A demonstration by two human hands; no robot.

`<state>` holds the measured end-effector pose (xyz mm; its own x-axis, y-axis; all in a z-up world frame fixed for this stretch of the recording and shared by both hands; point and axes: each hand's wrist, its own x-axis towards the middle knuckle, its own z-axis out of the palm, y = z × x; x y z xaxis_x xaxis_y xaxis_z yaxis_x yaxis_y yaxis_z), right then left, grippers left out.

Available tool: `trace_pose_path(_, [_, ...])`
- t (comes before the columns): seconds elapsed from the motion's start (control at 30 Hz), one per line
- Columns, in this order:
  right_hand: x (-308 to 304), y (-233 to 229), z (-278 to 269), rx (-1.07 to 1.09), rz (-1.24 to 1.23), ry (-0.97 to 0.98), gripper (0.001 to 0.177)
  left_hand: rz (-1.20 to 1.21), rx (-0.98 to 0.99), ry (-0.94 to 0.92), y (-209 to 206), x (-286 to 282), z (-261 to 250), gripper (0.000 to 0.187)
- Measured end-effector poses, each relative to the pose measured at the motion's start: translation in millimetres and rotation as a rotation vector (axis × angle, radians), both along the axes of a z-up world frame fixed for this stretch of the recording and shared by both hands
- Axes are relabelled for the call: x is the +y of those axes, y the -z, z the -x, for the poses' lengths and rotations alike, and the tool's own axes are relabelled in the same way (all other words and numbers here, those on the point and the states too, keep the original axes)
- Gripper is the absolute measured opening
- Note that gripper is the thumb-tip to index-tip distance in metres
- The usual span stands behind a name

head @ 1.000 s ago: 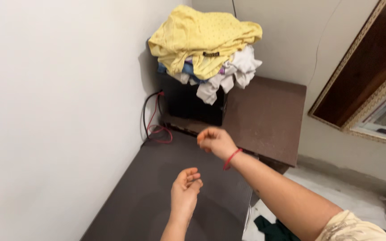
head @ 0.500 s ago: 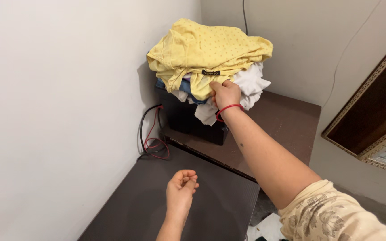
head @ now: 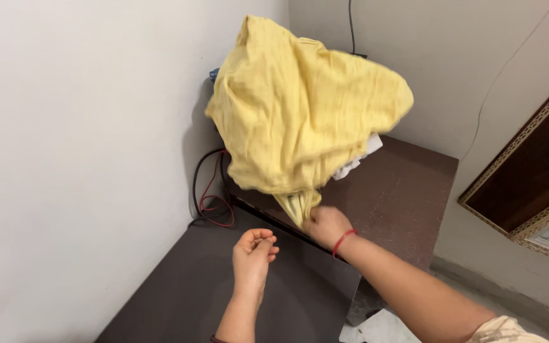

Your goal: The person folds various garments including a yellow t-shirt, a red shirt, a blue denim-like shirt, and a patterned blue shirt by hand on a dark surface and places them into a blue bag.

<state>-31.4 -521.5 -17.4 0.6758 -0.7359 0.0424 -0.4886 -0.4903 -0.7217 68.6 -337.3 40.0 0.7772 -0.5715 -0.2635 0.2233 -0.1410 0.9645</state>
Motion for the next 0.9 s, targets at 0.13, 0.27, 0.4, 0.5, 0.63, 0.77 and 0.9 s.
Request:
trace_pose_path(0.13, [14,51,17,0.393,-0.003,-0.249,0.032,-0.042,0.003,-0.014,3,-2,2,0.016])
trace_pose_path(0.27, [26,50,30,0.351,-0.527,-0.386,0.066,-0.088,0.03,0.007,24,5,-9,0.028])
trace_pose_path(0.4, [29,2,32,0.113,-0.415,-0.736,0.049,-0.096,0.042,0.035,41,13,-10,0.032])
trace_pose_path(0.5, [20,-43,29,-0.332,-0.019,-0.144,0.029,-0.133,0.104,-0.013,33,18,-4,0.033])
trace_pose_path(0.63, [-32,-108,10,-0.468,0.708,0.241,0.058,-0.216,0.089,-0.02,22,28,2,0.026])
trace_pose_path(0.77, [-78,-164,-11,-0.249,0.53,0.434,0.121,-0.125,0.072,-0.043,27,38,-2,0.02])
trace_pose_path(0.9, [-81,-175,-13,-0.323,-0.06,0.169,0.094,-0.118,0.084,-0.081,31,35,-1,0.017])
